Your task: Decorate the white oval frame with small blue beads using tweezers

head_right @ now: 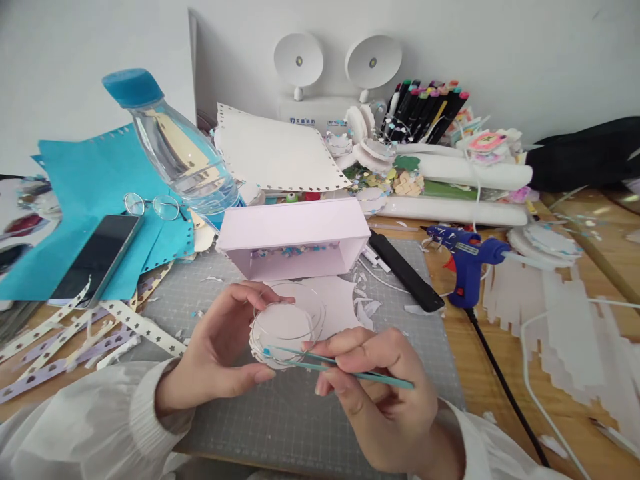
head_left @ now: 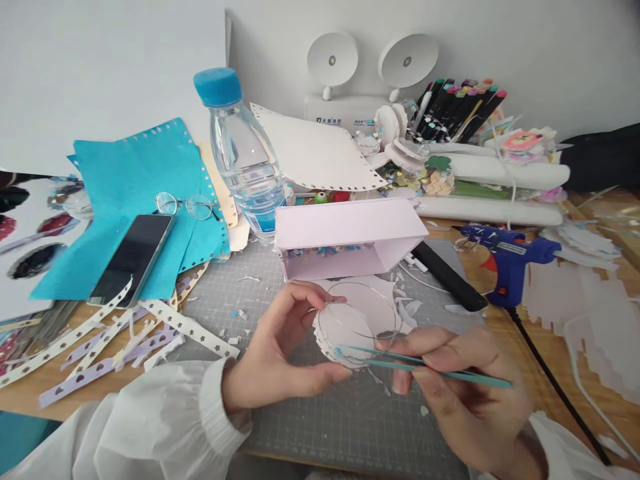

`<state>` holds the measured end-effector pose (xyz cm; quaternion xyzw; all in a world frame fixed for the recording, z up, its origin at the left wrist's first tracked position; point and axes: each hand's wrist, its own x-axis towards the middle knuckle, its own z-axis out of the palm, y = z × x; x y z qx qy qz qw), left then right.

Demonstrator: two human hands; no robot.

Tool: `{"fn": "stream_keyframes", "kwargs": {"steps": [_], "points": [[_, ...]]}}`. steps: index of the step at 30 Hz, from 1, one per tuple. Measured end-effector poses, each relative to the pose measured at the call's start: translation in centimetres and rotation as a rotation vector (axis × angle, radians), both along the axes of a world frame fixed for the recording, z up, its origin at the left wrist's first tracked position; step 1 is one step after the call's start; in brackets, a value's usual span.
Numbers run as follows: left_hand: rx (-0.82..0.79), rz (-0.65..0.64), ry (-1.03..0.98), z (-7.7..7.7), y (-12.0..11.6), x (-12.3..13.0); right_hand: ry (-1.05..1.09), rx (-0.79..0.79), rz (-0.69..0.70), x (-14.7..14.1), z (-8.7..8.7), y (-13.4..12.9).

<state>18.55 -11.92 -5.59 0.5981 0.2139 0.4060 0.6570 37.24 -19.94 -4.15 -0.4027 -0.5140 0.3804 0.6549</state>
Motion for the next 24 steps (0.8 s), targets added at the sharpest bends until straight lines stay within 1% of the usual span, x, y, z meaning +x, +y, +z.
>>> {"fn": "stream_keyframes", "kwargs": {"steps": [7,13,17,20,24], "points": [[0.016,0.015,0.007,0.10,-0.06,-0.20,0.018,-0.023,-0.003,-0.31,0.14,-0.21],[0.018,0.006,-0.038,0.37,-0.18,-0.17,0.046,-0.067,0.060,-0.07,0.21,-0.22],[0.020,0.009,-0.060,0.41,-0.22,-0.15,0.037,-0.068,0.043,-0.11,0.24,-0.38],[0.030,0.014,-0.058,0.39,-0.23,-0.23,0.031,-0.053,0.027,-0.18,0.36,-0.46],[0.038,0.018,-0.046,0.42,-0.22,-0.31,-0.072,0.020,0.046,-0.04,0.33,-0.62]]}}
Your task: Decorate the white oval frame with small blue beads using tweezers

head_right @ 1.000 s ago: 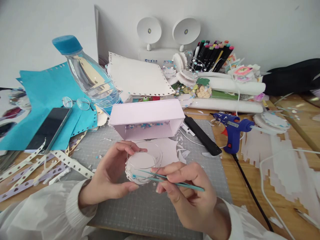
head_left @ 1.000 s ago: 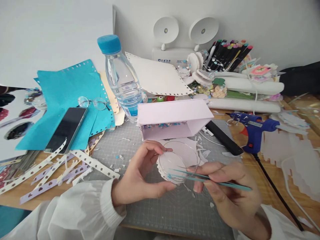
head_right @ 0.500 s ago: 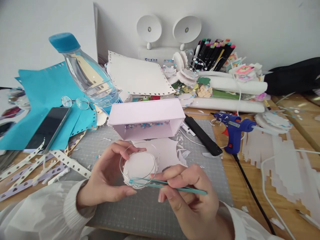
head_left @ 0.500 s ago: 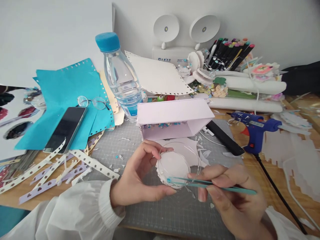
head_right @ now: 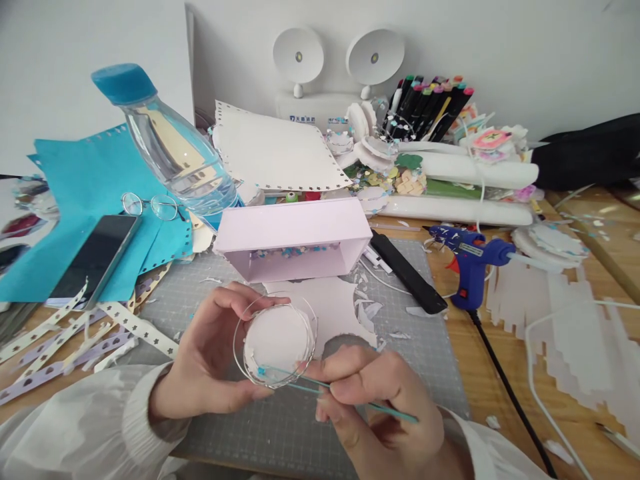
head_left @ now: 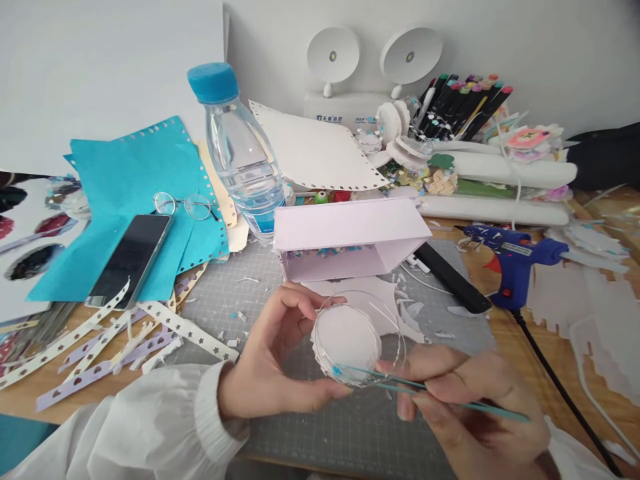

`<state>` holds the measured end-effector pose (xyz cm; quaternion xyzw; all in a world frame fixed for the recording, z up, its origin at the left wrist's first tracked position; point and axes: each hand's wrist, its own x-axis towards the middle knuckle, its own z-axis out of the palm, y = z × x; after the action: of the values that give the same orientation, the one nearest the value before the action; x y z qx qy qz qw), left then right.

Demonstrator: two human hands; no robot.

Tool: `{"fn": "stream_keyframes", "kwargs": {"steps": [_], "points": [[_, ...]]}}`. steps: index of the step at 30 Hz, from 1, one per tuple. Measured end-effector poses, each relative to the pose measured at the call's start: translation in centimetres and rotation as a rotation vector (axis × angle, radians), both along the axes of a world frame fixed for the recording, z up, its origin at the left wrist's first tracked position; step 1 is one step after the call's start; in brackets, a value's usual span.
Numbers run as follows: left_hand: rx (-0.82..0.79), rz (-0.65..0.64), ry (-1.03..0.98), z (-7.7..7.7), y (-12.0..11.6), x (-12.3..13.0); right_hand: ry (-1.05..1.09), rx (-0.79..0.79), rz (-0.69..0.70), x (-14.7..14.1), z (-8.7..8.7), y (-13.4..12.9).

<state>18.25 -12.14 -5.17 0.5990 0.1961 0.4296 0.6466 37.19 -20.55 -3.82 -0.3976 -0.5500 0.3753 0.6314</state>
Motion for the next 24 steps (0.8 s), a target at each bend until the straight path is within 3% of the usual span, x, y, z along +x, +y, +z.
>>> {"fn": "stream_keyframes", "kwargs": {"steps": [6,17,21,24], "points": [[0.002,0.005,-0.019,-0.1,0.1,0.0,-0.019,0.088,-0.003,0.0,-0.5,-0.2],[-0.011,0.009,-0.014,-0.7,0.4,0.1,0.177,-0.088,-0.079,1.3,-0.2,1.5],[0.100,-0.005,0.141,-1.2,0.3,0.3,0.397,-0.161,-0.113,2.8,-0.5,2.9],[0.251,-0.006,0.420,-1.6,0.1,0.4,0.559,-0.218,-0.152,3.8,-0.7,3.9]]}}
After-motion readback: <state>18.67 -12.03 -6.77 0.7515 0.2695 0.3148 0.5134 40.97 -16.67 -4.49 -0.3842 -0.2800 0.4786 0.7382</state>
